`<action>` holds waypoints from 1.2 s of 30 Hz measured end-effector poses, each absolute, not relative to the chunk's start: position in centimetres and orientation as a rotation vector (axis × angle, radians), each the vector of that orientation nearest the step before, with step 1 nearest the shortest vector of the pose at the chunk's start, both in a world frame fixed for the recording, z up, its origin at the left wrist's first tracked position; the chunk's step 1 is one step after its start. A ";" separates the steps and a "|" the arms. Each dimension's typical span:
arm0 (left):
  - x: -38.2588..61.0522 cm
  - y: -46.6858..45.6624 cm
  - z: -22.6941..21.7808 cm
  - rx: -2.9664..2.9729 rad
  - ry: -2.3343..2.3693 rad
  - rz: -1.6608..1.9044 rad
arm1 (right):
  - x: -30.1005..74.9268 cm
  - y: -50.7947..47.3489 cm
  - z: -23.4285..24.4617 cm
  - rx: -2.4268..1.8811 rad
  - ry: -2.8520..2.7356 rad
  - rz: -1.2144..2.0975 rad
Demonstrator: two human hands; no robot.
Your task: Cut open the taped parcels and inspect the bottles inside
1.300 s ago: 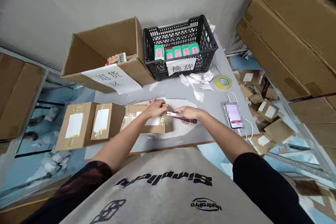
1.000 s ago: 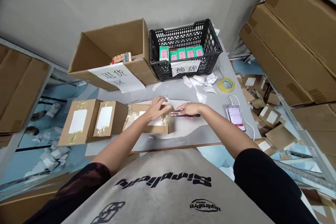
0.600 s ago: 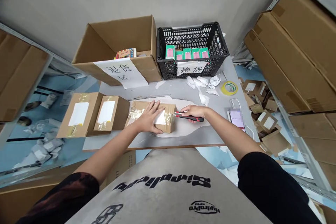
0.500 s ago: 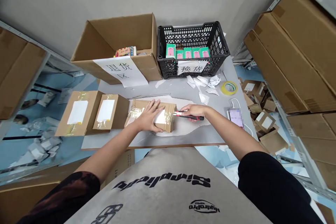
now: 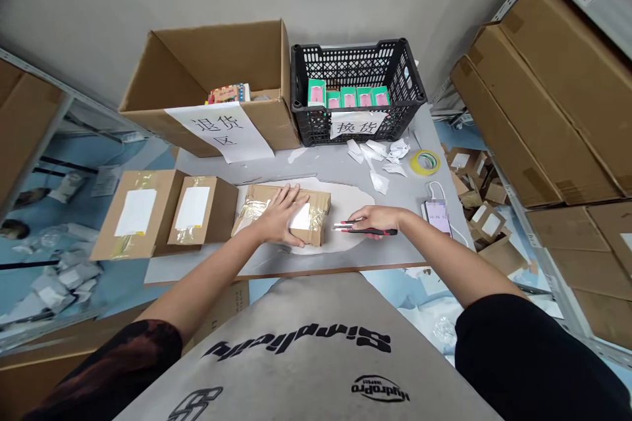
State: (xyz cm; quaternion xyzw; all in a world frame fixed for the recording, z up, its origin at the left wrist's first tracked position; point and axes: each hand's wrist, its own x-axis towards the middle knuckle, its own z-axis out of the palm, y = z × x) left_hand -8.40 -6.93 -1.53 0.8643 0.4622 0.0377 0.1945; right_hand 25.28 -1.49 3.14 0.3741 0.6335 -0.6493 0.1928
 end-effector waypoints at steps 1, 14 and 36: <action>-8.4 -7.0 -1.3 2.419 1.286 0.107 | 25.6 -2.1 3.2 1.104 1.852 -1.768; 0.1 -11.4 0.3 2.224 1.744 0.130 | 24.2 -9.8 2.8 1.261 2.619 -0.664; -1.4 -11.5 -0.9 2.330 1.451 0.249 | 21.0 -9.9 4.2 1.203 2.689 -0.312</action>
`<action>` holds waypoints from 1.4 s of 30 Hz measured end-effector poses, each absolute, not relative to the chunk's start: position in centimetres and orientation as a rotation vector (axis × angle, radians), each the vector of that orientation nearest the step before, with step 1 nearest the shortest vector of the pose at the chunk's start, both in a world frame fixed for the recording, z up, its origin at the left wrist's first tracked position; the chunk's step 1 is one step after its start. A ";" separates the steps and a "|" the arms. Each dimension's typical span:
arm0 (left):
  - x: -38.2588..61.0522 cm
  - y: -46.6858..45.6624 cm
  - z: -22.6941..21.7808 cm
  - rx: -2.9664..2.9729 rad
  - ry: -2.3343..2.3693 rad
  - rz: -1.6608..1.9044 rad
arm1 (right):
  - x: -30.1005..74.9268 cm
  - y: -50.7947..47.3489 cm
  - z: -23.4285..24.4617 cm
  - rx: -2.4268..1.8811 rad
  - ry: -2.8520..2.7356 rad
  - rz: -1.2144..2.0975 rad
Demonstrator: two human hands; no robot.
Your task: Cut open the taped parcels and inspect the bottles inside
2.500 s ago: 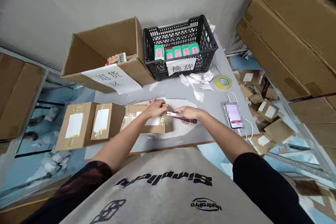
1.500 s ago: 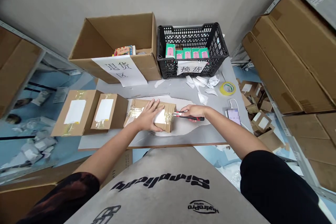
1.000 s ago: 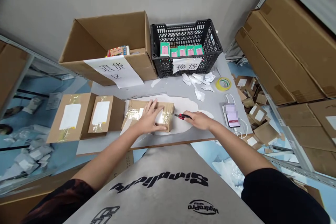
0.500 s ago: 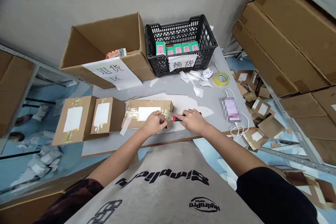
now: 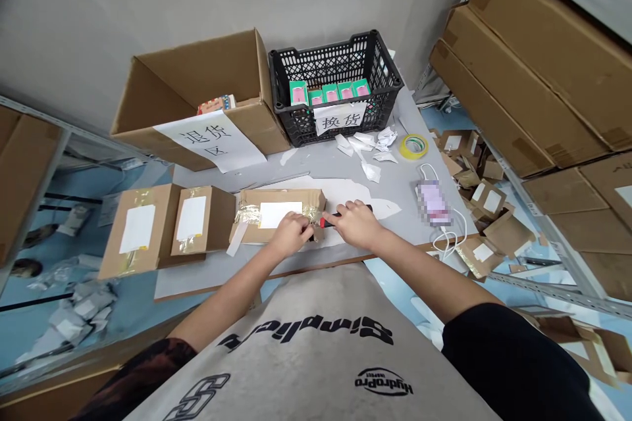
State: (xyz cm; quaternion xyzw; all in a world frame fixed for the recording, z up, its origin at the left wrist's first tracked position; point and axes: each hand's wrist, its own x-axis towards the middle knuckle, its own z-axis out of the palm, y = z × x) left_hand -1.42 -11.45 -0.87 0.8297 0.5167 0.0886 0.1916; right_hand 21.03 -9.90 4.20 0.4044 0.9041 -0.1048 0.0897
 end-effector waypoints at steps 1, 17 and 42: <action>-1.4 -11.5 -0.9 2.328 1.455 0.251 | 20.9 -9.9 4.2 1.206 2.686 -0.312; -1.3 -12.1 -1.5 2.293 1.541 0.309 | 18.4 -11.6 5.2 1.336 2.567 -0.201; -1.6 -12.2 -1.5 2.249 1.550 0.428 | 18.5 -11.1 6.7 1.365 2.524 -0.131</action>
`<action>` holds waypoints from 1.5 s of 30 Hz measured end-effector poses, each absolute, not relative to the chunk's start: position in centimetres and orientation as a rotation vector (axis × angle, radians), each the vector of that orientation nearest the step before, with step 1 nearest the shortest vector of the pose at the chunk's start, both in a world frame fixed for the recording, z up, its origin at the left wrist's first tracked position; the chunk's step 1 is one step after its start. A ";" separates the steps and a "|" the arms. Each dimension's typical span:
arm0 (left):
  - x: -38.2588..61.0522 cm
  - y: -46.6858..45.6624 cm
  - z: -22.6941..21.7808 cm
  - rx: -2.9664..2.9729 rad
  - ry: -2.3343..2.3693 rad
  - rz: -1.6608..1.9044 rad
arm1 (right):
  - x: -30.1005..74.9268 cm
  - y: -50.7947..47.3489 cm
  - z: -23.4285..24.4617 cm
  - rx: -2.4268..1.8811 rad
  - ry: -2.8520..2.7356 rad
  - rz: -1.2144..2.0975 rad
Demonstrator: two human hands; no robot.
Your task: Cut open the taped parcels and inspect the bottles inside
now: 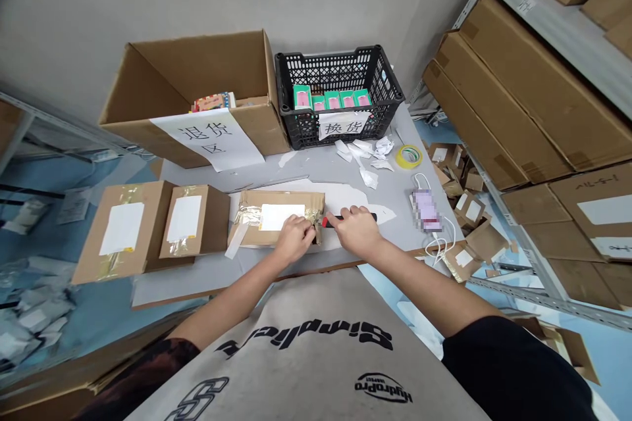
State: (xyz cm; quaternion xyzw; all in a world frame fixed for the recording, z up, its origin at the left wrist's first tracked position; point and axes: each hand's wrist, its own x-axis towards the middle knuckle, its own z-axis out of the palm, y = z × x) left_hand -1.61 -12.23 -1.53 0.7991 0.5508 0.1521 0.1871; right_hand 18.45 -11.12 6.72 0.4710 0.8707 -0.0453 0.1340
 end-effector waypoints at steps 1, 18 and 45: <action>-1.6 -12.2 -1.6 2.251 1.548 0.432 | 18.3 -11.2 6.6 1.367 2.521 -0.136; -1.9 -12.3 -1.9 2.251 1.540 0.489 | 18.2 -10.5 6.2 1.415 2.498 -0.164; -1.9 -11.6 -1.8 2.305 1.522 0.415 | 16.4 -10.4 5.2 1.588 2.392 -0.133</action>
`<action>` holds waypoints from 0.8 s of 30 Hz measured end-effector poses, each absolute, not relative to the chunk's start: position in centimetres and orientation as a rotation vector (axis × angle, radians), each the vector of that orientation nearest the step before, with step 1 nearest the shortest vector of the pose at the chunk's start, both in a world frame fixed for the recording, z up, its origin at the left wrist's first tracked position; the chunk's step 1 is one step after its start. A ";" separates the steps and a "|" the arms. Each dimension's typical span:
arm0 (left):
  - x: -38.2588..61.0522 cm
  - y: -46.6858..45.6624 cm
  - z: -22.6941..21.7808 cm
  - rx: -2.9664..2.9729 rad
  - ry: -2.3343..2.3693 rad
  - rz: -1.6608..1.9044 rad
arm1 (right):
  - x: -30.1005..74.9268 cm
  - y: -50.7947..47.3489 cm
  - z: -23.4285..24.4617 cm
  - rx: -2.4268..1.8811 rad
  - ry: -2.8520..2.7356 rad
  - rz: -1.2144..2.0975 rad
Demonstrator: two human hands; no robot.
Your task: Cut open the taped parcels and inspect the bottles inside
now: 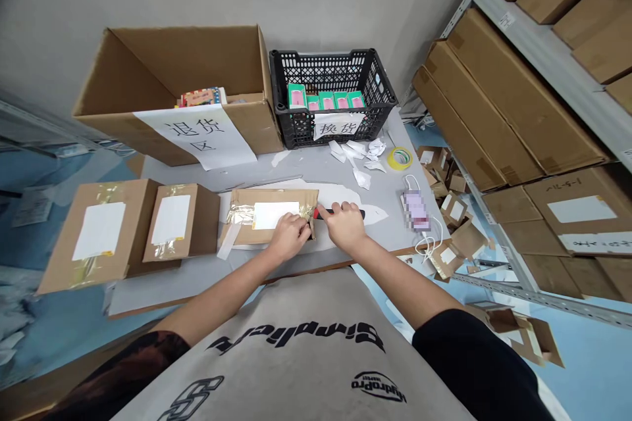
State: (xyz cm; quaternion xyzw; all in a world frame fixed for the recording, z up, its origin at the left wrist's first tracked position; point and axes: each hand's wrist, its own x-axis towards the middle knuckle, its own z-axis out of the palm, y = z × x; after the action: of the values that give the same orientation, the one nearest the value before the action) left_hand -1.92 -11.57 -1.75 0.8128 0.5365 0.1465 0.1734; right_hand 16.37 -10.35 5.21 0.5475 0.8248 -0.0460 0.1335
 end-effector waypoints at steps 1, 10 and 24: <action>-1.9 -11.5 -1.8 2.315 1.513 0.406 | 16.4 -10.5 5.2 1.602 2.384 -0.139; -1.4 -11.0 -1.9 2.321 1.510 0.362 | 17.5 -11.1 4.7 1.749 2.279 -0.165; -0.2 -10.0 -1.3 2.174 1.533 0.431 | 19.4 -9.3 7.0 1.698 2.309 0.034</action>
State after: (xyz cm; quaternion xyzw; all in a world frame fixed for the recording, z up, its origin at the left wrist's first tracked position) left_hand -0.15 -10.04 -1.31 0.7866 0.5547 0.1561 0.2218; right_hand 19.42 -9.29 6.99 0.5868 0.7979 0.0116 0.1373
